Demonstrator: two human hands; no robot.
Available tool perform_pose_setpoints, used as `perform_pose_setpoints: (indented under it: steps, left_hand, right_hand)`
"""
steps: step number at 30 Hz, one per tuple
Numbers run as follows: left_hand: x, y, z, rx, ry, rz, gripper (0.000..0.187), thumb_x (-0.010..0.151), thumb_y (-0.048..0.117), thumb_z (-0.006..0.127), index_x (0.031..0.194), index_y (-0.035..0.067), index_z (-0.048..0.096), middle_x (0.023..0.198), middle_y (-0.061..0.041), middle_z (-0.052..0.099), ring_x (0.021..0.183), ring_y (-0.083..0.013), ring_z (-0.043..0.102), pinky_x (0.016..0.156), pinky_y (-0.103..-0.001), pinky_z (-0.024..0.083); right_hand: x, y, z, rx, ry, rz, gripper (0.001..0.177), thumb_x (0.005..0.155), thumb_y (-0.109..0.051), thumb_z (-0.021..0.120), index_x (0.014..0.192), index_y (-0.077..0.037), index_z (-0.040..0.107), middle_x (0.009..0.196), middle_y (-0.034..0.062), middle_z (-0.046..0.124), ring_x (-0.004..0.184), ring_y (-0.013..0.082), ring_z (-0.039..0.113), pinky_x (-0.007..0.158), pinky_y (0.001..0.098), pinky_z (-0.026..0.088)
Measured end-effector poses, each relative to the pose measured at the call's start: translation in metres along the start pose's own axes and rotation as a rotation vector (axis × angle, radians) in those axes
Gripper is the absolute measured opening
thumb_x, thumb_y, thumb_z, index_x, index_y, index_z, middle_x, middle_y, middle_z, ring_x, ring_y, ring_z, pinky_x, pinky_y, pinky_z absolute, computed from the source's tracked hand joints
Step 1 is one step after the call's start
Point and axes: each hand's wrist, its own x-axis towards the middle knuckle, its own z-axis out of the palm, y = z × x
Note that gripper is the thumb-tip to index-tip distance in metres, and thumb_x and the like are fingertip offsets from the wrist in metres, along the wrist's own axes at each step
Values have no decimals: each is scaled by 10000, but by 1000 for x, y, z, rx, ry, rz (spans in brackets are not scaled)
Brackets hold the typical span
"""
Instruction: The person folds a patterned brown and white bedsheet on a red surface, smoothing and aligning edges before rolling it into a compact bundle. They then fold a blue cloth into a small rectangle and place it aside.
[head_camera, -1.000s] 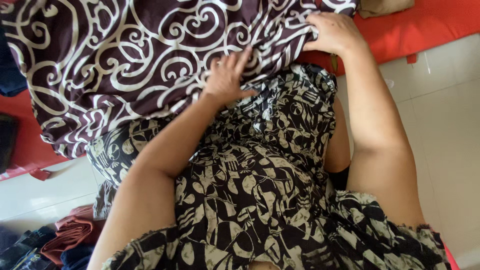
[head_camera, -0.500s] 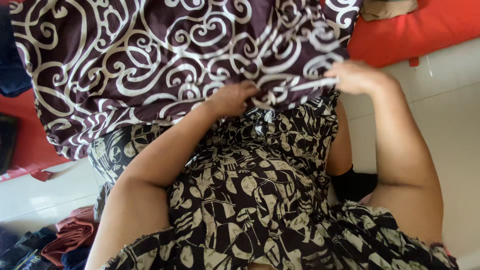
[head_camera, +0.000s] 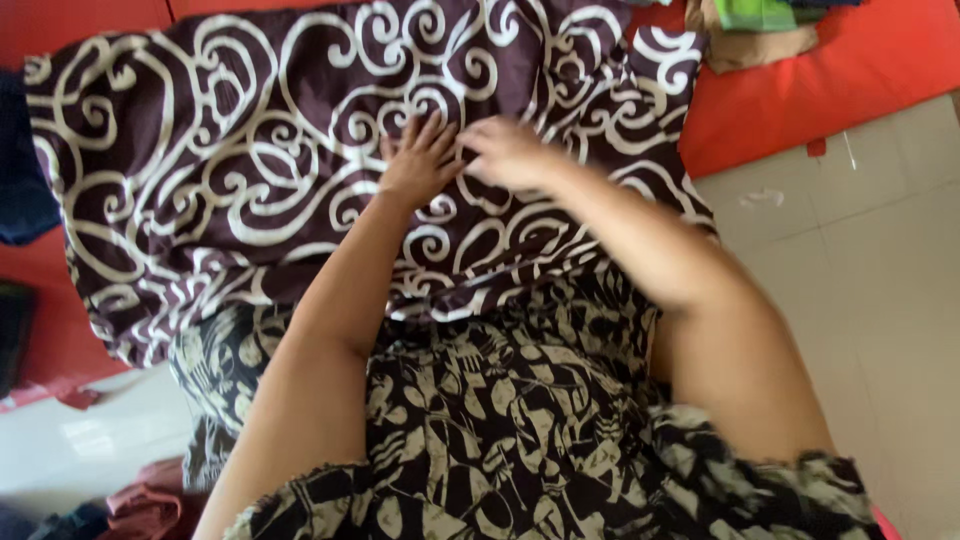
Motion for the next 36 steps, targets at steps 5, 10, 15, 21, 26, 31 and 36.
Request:
perform_pose_setpoints:
  steps: [5,10,15,21,26,31,36]
  left_hand:
    - [-8,-70,2,-23,213,-141,901,857,785,364,1596,307,169,1713,26,37,1548,-378,-81,1133,-719,45]
    - [0,-106,17,13,245,-289,857,940,741,358,1644,278,204,1729,3,99,1583,-302,2,1173,-743,-43]
    - [2,-113,34,99,324,-281,744,1013,632,343,1644,254,233,1724,-1,131,1586,-305,40,1179,-744,-39]
    - [-1,-113,34,75,352,-267,737,1014,585,357,1651,229,255,1731,-29,166,1587,-308,80,1187,-743,-27]
    - [0,-112,32,80,376,-268,746,996,578,382,1644,223,280,1723,-29,198,1588,-310,104,1196,-733,-36]
    - [-1,-113,33,19,402,-253,726,1000,540,429,1632,194,346,1719,-44,232,1587,-321,121,1188,-748,-30]
    - [-1,-111,31,-1,453,-229,705,1004,515,455,1614,167,395,1713,-68,260,1586,-347,139,1176,-753,-15]
  right_hand:
    - [43,6,32,-180,-101,206,856,956,-737,347,1649,-344,33,1701,3,-169,1564,327,-131,1205,691,-31]
    - [80,97,31,-164,123,359,932,947,-814,317,1669,-306,17,1701,12,-195,1571,280,-149,1219,665,-73]
    - [112,179,48,241,802,197,575,1019,-499,598,1505,-243,431,1538,72,422,1384,220,458,1126,464,389]
    - [119,252,40,371,1341,665,575,886,-367,855,1226,15,592,1119,222,712,997,357,692,849,421,545]
    - [124,266,14,504,1079,836,261,806,-327,808,943,-110,764,950,98,782,869,296,735,766,411,555]
    - [127,272,-22,212,1273,762,166,900,-321,721,884,-161,766,897,58,768,793,244,743,717,409,575]
    - [125,289,-30,458,1389,563,192,968,-268,739,1027,-86,761,998,68,808,917,262,770,875,415,594]
